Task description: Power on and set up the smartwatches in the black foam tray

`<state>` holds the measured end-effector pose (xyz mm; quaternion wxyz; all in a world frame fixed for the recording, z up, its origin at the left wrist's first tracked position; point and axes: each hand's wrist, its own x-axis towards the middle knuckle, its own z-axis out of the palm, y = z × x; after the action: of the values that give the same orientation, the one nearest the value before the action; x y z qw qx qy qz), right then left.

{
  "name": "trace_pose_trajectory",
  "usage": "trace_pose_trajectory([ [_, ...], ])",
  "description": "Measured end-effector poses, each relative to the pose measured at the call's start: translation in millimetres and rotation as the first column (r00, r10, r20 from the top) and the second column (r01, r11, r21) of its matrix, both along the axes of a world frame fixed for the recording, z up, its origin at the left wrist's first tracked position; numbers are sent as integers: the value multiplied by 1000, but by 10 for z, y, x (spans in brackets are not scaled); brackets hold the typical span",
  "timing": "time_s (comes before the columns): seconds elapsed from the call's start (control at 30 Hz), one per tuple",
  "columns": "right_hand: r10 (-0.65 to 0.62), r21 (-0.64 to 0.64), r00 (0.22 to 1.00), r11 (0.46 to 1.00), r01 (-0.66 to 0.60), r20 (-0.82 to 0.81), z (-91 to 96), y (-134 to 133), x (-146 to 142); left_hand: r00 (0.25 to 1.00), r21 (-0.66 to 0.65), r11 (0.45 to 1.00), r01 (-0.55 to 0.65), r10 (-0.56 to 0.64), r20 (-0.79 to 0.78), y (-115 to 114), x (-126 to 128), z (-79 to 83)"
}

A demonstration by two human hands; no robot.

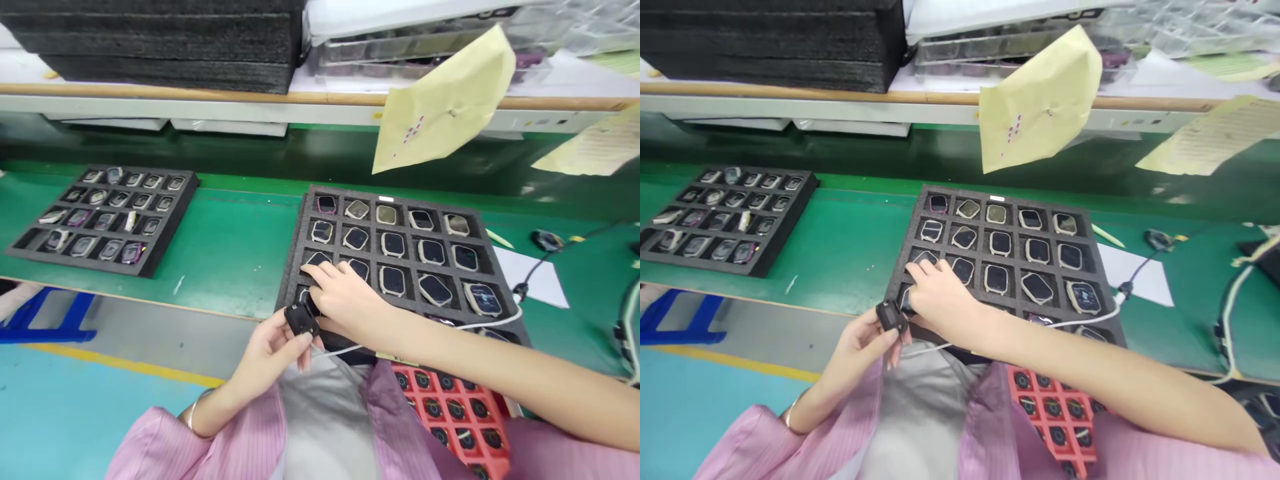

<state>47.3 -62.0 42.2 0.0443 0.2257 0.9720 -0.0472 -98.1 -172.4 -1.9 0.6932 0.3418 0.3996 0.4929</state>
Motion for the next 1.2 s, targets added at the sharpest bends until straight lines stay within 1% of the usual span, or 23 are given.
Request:
trace_pose_trajectory([
  [0.07,-34,-20,998,999,33,-48,-33,-1,36,1000,7,1000,1,-1,13,44,-41,-29],
  [0.13,-80,-74,986,995,70,-144,-41,24,110,998,-6,999,36,-36,44,63,-81,-49],
  [0.2,-156,-142,952,982,121,-264,11,73,212,996,-33,998,58,-55,73,67,-109,-47],
  [0.27,-239,-217,898,962,167,-368,120,120,313,994,-74,995,72,-66,84,79,-120,-21],
  [0.33,-272,-308,867,940,146,-418,239,135,381,992,-110,988,104,-95,85,116,-115,22],
  [0.4,-249,-380,876,921,82,-414,313,103,404,984,-121,979,165,-155,88,171,-97,66],
  [0.43,-221,-394,889,918,50,-402,325,75,402,977,-115,973,200,-190,95,198,-85,83],
  [0.5,-137,-373,919,928,-12,-369,309,15,387,965,-98,963,252,-243,99,240,-58,98],
  [0.6,9,-268,953,959,-94,-302,264,-39,369,954,-90,950,301,-299,34,259,-14,86],
  [0.67,65,-191,963,974,-118,-263,254,-49,368,953,-81,954,290,-295,-62,256,16,73],
  [0.77,96,-102,965,987,-124,-246,253,-53,377,954,-56,971,233,-239,-182,260,53,69],
  [0.83,94,-93,957,988,-124,-276,231,-61,388,947,-65,973,222,-231,-226,273,65,78],
  [0.87,83,-108,950,987,-121,-302,208,-69,398,943,-75,971,225,-237,-235,280,65,85],
  [0.97,18,-214,906,970,-118,-422,95,-110,443,939,-92,963,254,-269,-216,294,49,113],
  [1.07,-87,-319,838,942,-106,-538,-40,-175,500,939,-88,955,285,-296,-176,290,28,137],
  [1.13,-140,-350,807,933,-87,-574,-105,-217,527,937,-89,952,292,-303,-173,281,21,141],
  [1.2,-159,-362,794,929,-82,-587,-138,-243,538,934,-94,951,293,-306,-184,276,20,135],
])
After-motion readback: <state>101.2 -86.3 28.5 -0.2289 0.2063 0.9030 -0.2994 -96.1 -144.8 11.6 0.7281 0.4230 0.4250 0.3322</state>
